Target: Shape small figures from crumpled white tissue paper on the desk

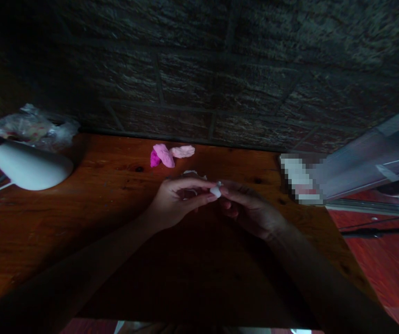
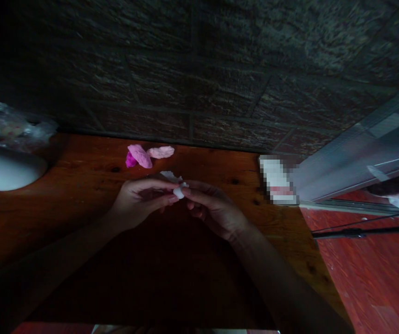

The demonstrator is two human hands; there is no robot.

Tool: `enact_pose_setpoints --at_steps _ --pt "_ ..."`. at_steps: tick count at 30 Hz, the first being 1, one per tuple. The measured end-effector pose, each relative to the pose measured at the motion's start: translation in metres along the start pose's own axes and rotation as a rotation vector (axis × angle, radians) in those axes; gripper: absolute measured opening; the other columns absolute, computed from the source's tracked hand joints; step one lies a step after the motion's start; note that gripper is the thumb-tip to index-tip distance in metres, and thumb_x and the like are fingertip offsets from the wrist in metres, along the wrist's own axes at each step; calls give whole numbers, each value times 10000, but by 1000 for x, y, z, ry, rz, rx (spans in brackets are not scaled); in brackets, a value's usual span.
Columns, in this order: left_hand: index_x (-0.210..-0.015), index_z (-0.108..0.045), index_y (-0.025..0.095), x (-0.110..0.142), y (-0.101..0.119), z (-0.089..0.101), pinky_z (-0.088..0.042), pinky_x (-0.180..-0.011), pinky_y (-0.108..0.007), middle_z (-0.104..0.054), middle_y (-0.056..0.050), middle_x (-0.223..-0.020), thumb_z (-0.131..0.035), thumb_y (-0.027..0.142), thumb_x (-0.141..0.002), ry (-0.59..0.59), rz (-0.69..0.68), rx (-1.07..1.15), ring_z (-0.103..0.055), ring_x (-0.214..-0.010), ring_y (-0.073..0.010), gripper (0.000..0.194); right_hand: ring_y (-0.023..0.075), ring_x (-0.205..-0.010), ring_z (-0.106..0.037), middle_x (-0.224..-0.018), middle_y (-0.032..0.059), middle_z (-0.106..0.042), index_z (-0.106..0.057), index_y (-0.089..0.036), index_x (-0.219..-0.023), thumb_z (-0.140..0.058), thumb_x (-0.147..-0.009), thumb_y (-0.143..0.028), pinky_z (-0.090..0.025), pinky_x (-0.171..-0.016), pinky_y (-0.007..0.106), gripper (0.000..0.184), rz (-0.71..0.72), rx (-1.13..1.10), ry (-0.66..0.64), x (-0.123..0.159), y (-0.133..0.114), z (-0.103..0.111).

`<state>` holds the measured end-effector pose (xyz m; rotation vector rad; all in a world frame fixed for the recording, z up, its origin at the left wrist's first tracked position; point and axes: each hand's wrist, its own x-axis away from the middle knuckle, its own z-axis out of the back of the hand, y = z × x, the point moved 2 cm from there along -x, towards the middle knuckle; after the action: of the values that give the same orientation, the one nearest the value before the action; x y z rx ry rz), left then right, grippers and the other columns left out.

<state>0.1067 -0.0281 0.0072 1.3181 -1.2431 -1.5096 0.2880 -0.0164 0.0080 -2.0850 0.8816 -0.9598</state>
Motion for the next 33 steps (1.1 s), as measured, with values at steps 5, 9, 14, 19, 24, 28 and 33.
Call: enact_pose_setpoints --at_steps 5,9,14,19,24,28,33 --pt "-924 -828 194 -1 -3 -1 -517 -518 -179 -795 -44 -886 -830 152 -779 -28 -38 38 -666 -658 -102 150 47 -567 -390 -646 -58 -559 -828 -192 -923 -970 -650 -351 -290 -470 152 347 11 6 -28 -1 0 2" --pt "-925 -822 181 -1 -1 1 -551 -597 -190 -775 -41 -852 -854 134 -765 -48 -111 15 -697 -734 -121 169 41 -568 -405 -645 -60 -553 -818 -181 -924 -954 -689 -349 -289 -481 148 319 15 20 -67 -1 0 1" --pt "-903 -809 178 1 -3 1 -537 -600 -180 -757 -38 -866 -850 132 -783 -26 -181 -47 -679 -732 -108 135 31 -531 -406 -680 -54 -622 -822 -205 -997 -962 -683 -338 -313 -480 151 369 -8 -1 -60 0 1 3" --pt "-896 -791 164 0 -5 -1 -522 -532 -170 -750 -31 -829 -850 184 -802 -57 -93 31 -645 -634 -88 112 16 -508 -388 -664 -62 -612 -823 -188 -981 -974 -665 -332 -312 -461 134 379 -38 -16 -66 -1 2 3" --pt "-950 -804 159 -1 0 2 -542 -496 -169 -754 -47 -873 -858 259 -818 -123 -96 42 -639 -606 -86 174 10 -503 -384 -616 -84 -556 -820 -170 -966 -991 -637 -326 -329 -451 110 402 -43 -22 -57 0 1 2" --pt "-936 -804 158 -2 -1 2 -556 -484 -160 -752 -47 -892 -853 242 -822 -132 -86 86 -655 -611 -85 149 3 -502 -399 -639 -77 -588 -821 -175 -953 -996 -630 -327 -346 -456 102 398 -39 -33 -66 1 2 3" --pt "-898 -788 154 -2 -5 0 -566 -472 -164 -749 -39 -871 -865 245 -808 -127 -58 146 -648 -592 -82 149 -1 -491 -407 -651 -80 -605 -821 -196 -979 -1004 -617 -309 -356 -459 103 421 -53 -60 -69 0 4 5"
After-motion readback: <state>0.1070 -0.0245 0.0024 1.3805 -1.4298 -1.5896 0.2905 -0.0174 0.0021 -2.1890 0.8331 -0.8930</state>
